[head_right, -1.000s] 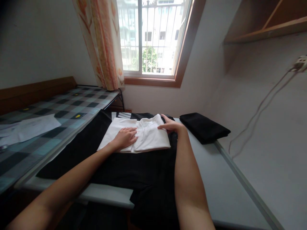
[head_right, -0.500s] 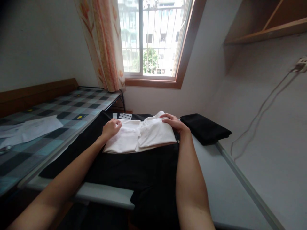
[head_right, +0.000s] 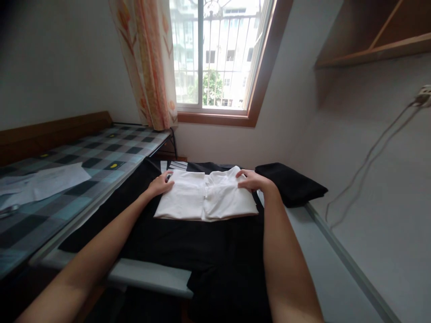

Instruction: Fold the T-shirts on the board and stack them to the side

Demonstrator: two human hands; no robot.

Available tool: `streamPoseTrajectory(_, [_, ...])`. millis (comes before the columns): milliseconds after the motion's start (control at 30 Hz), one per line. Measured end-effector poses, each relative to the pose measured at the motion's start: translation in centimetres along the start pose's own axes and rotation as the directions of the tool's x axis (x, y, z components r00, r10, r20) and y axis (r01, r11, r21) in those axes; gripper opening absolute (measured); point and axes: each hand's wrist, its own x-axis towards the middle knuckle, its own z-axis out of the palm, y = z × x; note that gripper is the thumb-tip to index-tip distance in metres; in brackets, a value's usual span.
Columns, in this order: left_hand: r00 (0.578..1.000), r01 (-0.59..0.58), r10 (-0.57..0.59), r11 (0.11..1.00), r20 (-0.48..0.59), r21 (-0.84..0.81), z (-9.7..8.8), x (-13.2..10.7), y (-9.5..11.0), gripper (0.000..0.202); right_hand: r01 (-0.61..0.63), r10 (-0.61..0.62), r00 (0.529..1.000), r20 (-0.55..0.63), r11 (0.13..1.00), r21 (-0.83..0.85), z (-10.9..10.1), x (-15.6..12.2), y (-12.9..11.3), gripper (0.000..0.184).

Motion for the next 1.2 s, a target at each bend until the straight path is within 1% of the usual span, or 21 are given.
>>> streamPoseTrajectory(100, [0.993, -0.115, 0.115, 0.985, -0.003, -0.129, 0.9, 0.0, 0.5, 0.061, -0.032, 0.030, 0.999, 0.032, 0.997, 0.063, -0.9, -0.6, 1.5, 0.055])
streamPoseTrajectory(167, [0.980, -0.193, 0.197, 0.963, -0.001, -0.186, 1.9, -0.3, 1.1, 0.053, -0.043, 0.044, 0.999, -0.008, 0.996, 0.074, -1.5, -0.9, 2.9, 0.055])
streamPoseTrajectory(233, [0.965, -0.256, 0.264, 0.943, 0.010, -0.211, 2.8, -0.7, 1.9, 0.044, -0.082, 0.084, 0.995, -0.059, 0.996, 0.045, -2.0, -1.1, 4.5, 0.055])
streamPoseTrajectory(300, [0.953, -0.290, 0.302, 0.932, 0.023, -0.220, 3.4, -1.1, 2.4, 0.039, -0.110, 0.112, 0.991, -0.079, 0.994, 0.023, -2.4, -1.4, 5.7, 0.052])
streamPoseTrajectory(367, [0.950, -0.293, 0.310, 0.927, 0.036, -0.234, 3.6, -1.2, 2.7, 0.037, -0.084, 0.087, 0.993, -0.079, 0.996, 0.042, -2.9, -1.8, 6.2, 0.048])
streamPoseTrajectory(433, [0.951, -0.285, 0.306, 0.923, 0.043, -0.260, 3.7, -1.2, 2.7, 0.038, -0.042, 0.048, 0.996, -0.080, 0.996, 0.077, -3.6, -2.2, 5.6, 0.044])
streamPoseTrajectory(467, [0.952, -0.281, 0.304, 0.920, 0.044, -0.275, 3.7, -1.1, 2.6, 0.038, -0.025, 0.032, 0.996, -0.079, 0.995, 0.092, -4.0, -2.3, 4.7, 0.044])
streamPoseTrajectory(533, [0.950, -0.286, 0.311, 0.906, 0.034, -0.311, 3.7, -0.9, 2.4, 0.037, 0.001, 0.006, 0.998, -0.067, 0.995, 0.101, -4.7, -2.2, 2.1, 0.041])
streamPoseTrajectory(600, [0.948, -0.294, 0.317, 0.880, 0.001, -0.372, 3.8, -0.6, 2.4, 0.036, 0.047, -0.042, 0.997, -0.059, 0.997, 0.069, -4.9, -1.7, -1.5, 0.036])
streamPoseTrajectory(667, [0.953, -0.283, 0.302, 0.832, -0.038, -0.477, 3.8, -0.5, 2.8, 0.038, 0.091, -0.091, 0.994, -0.064, 0.996, -0.012, -4.1, -1.1, -5.6, 0.029])
streamPoseTrajectory(700, [0.959, -0.257, 0.281, 0.797, -0.042, -0.547, 3.7, -0.5, 3.0, 0.041, 0.117, -0.120, 0.990, -0.073, 0.992, -0.050, -3.2, -0.9, -7.6, 0.027])
streamPoseTrajectory(767, [0.972, -0.160, 0.234, 0.693, 0.009, -0.703, 3.5, -0.7, 3.6, 0.049, 0.171, -0.178, 0.981, -0.080, 0.981, -0.088, -0.8, -0.6, -11.1, 0.030])
streamPoseTrajectory(800, [0.975, -0.096, 0.217, 0.627, 0.055, -0.773, 3.4, -0.8, 3.9, 0.054, 0.220, -0.224, 0.973, -0.052, 0.973, -0.070, 0.5, -0.6, -12.4, 0.032])
streamPoseTrajectory(867, [0.972, 0.041, 0.180, 0.511, 0.153, -0.859, 3.2, -1.2, 4.3, 0.061, 0.326, -0.326, 0.938, 0.117, 0.945, 0.019, 3.2, -0.5, -13.9, 0.043])
streamPoseTrajectory(900, [0.968, 0.095, 0.159, 0.479, 0.193, -0.873, 3.2, -1.3, 4.4, 0.062, 0.354, -0.355, 0.921, 0.158, 0.935, 0.039, 4.3, -0.4, -14.0, 0.048])
streamPoseTrajectory(933, [0.966, 0.130, 0.140, 0.469, 0.219, -0.874, 3.3, -1.4, 4.4, 0.060, 0.373, -0.374, 0.914, 0.159, 0.927, 0.036, 5.2, -0.3, -13.7, 0.050])
streamPoseTrajectory(967, [0.966, 0.145, 0.123, 0.476, 0.229, -0.867, 3.4, -1.4, 4.3, 0.058, 0.385, -0.383, 0.916, 0.119, 0.923, 0.008, 5.9, -0.1, -13.0, 0.049])
streamPoseTrajectory(1033, [0.971, 0.121, 0.114, 0.513, 0.208, -0.850, 3.8, -1.4, 4.1, 0.060, 0.388, -0.393, 0.917, -0.064, 0.918, -0.081, 6.6, 0.4, -10.8, 0.040])
streamPoseTrajectory(1100, [0.975, 0.067, 0.140, 0.550, 0.171, -0.832, 4.1, -1.4, 3.9, 0.067, 0.349, -0.372, 0.893, -0.255, 0.928, -0.132, 7.1, 1.0, -8.2, 0.031])
streamPoseTrajectory(1133, [0.975, 0.044, 0.156, 0.567, 0.159, -0.823, 4.1, -1.4, 3.8, 0.069, 0.316, -0.343, 0.885, -0.316, 0.939, -0.135, 7.4, 1.3, -7.0, 0.030])
streamPoseTrajectory(1200, [0.969, 0.016, 0.188, 0.597, 0.160, -0.802, 4.1, -1.4, 3.8, 0.069, 0.293, -0.322, 0.854, -0.408, 0.947, -0.133, 8.3, 1.6, -4.9, 0.036])
